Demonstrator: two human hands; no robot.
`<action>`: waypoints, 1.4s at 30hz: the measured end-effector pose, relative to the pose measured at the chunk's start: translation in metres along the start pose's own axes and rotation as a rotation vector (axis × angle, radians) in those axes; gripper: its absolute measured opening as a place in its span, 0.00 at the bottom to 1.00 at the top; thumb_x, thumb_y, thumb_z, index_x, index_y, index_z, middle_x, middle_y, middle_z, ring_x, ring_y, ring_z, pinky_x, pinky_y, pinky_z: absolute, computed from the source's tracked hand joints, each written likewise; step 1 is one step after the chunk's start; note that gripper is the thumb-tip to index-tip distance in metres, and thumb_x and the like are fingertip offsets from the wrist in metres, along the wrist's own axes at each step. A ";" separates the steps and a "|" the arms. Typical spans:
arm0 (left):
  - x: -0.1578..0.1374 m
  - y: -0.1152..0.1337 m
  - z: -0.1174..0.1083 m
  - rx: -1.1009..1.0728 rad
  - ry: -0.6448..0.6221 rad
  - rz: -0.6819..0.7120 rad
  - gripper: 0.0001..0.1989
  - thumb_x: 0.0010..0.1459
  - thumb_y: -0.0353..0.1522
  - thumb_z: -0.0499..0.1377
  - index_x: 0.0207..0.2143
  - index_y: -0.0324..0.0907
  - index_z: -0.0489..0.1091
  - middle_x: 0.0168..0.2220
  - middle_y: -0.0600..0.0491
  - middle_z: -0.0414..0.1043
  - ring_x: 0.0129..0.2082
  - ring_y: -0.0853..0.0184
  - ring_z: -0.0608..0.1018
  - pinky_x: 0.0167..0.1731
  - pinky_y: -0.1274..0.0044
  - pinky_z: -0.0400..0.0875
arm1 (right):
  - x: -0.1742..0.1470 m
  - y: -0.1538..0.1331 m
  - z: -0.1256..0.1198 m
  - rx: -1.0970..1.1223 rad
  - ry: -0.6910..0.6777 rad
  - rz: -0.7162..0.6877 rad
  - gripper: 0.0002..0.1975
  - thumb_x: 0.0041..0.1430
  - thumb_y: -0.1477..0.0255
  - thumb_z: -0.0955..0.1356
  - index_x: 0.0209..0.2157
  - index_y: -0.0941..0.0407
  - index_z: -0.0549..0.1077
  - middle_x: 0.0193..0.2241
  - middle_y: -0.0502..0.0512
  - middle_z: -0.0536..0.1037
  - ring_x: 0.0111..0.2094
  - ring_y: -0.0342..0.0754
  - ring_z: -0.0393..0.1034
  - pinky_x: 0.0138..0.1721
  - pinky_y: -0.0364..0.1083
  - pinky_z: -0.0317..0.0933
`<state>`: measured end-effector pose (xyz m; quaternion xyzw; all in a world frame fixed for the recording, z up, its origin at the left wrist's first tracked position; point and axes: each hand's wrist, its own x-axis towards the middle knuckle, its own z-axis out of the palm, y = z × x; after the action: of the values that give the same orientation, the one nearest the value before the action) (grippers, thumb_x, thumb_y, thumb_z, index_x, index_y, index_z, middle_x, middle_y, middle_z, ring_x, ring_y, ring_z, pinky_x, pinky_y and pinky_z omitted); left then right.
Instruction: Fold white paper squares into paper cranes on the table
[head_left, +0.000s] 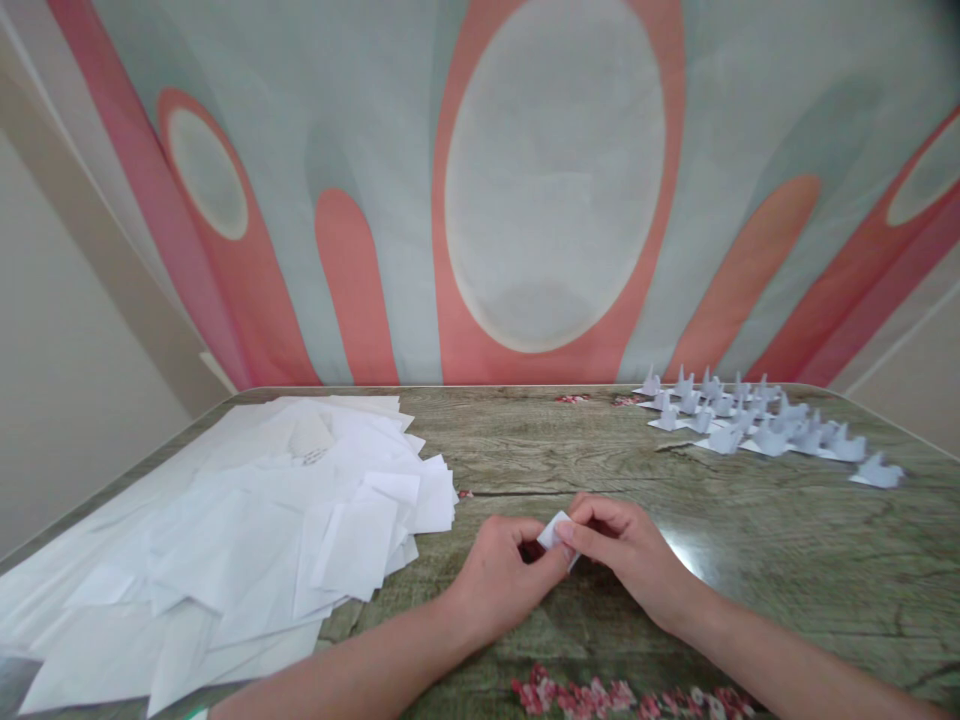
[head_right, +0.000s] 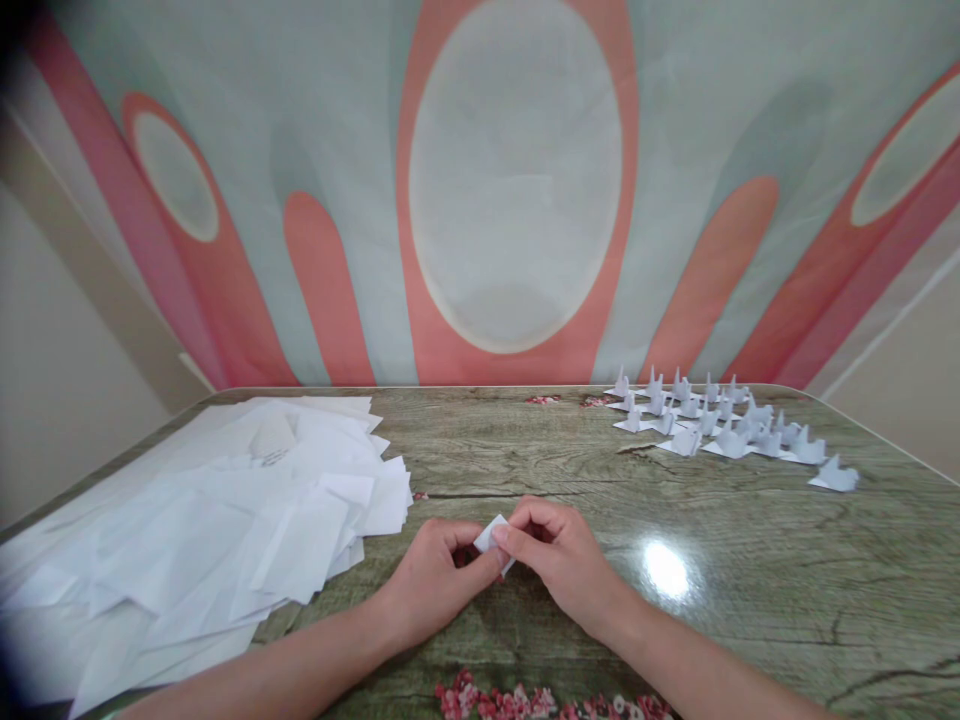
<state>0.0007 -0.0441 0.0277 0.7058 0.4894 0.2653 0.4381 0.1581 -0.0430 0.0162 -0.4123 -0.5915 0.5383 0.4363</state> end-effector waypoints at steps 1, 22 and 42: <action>0.000 0.000 0.000 -0.004 0.003 -0.004 0.19 0.54 0.40 0.52 0.18 0.35 0.67 0.16 0.59 0.53 0.19 0.75 0.56 0.19 0.82 0.48 | 0.000 0.000 0.000 -0.013 0.006 -0.011 0.11 0.53 0.68 0.68 0.21 0.58 0.70 0.21 0.48 0.69 0.25 0.41 0.62 0.28 0.41 0.55; 0.001 -0.003 -0.008 -0.083 -0.155 -0.023 0.17 0.52 0.39 0.53 0.21 0.35 0.72 0.18 0.56 0.66 0.19 0.74 0.63 0.20 0.83 0.55 | 0.002 0.001 -0.001 0.086 0.039 0.079 0.11 0.52 0.67 0.68 0.22 0.59 0.70 0.20 0.46 0.65 0.23 0.39 0.56 0.24 0.40 0.49; 0.001 -0.008 -0.006 -0.216 -0.095 0.067 0.19 0.59 0.40 0.48 0.29 0.36 0.71 0.26 0.52 0.71 0.26 0.71 0.70 0.28 0.81 0.62 | 0.008 0.002 -0.007 0.221 0.101 0.255 0.17 0.50 0.59 0.68 0.22 0.58 0.65 0.16 0.44 0.60 0.16 0.36 0.46 0.17 0.39 0.39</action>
<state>-0.0079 -0.0401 0.0233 0.6825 0.4127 0.2973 0.5249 0.1625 -0.0334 0.0148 -0.4601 -0.4489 0.6295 0.4365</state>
